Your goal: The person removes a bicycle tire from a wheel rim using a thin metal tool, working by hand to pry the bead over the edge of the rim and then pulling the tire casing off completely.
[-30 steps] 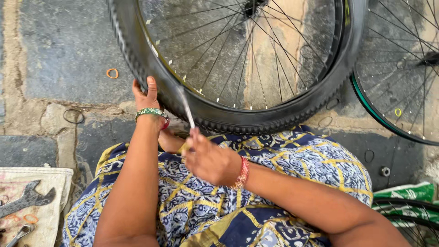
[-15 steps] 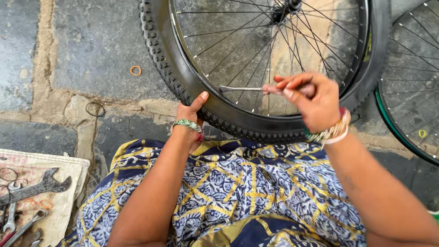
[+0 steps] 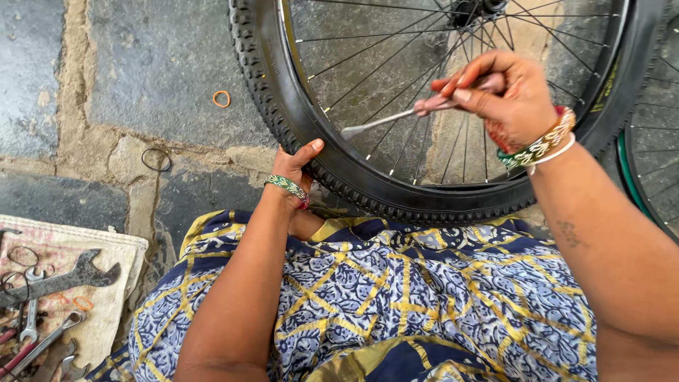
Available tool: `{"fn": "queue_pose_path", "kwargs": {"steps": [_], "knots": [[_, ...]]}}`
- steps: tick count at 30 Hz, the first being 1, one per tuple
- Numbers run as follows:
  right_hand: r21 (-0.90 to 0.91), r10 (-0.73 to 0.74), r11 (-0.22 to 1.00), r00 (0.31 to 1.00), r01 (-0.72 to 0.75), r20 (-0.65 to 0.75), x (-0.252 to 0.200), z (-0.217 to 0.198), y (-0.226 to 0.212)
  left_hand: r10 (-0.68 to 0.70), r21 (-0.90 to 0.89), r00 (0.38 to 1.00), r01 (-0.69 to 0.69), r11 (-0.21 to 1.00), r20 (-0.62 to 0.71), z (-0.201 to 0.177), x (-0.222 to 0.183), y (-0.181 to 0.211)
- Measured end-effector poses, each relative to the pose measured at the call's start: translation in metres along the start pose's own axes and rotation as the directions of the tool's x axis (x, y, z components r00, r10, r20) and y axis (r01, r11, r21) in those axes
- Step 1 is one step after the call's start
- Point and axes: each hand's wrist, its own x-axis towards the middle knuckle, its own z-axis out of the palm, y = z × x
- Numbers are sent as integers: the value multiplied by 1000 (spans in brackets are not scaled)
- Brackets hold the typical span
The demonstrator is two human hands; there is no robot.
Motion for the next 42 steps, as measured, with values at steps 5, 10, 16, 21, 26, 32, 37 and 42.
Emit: {"fn": "queue_pose_path", "kwargs": {"steps": [5, 10, 16, 21, 26, 32, 37, 42], "knots": [[59, 54, 997, 999, -54, 1, 7, -10, 11, 8, -14, 1000, -8, 1000, 10, -1, 1, 0], [-80, 183, 980, 983, -181, 25, 27, -6, 11, 18, -6, 1000, -18, 1000, 16, -2, 1, 0], [-331, 230, 917, 973, -224, -20, 50, 65, -24, 12, 10, 1000, -12, 1000, -6, 0, 2, 1], [-896, -343, 368, 932, 248, 118, -41, 204, 8, 53, 0, 998, -53, 999, -27, -6, 11, -8], [-920, -239, -118, 889, 374, 392, -86, 277, 93, 126, 128, 986, -112, 985, -112, -22, 29, -22], [-875, -279, -28, 837, 484, 472, -96, 272, 144, 208, 167, 977, -199, 966, -39, -27, 34, -11], [-731, -338, 51, 701, 680, 628, -116, 255, 98, 325, 341, 946, -308, 888, 8, -26, 49, 17], [-627, -339, 321, 704, 710, 624, -169, 239, 46, 387, 488, 918, -299, 820, -89, -8, 84, 78]]}}
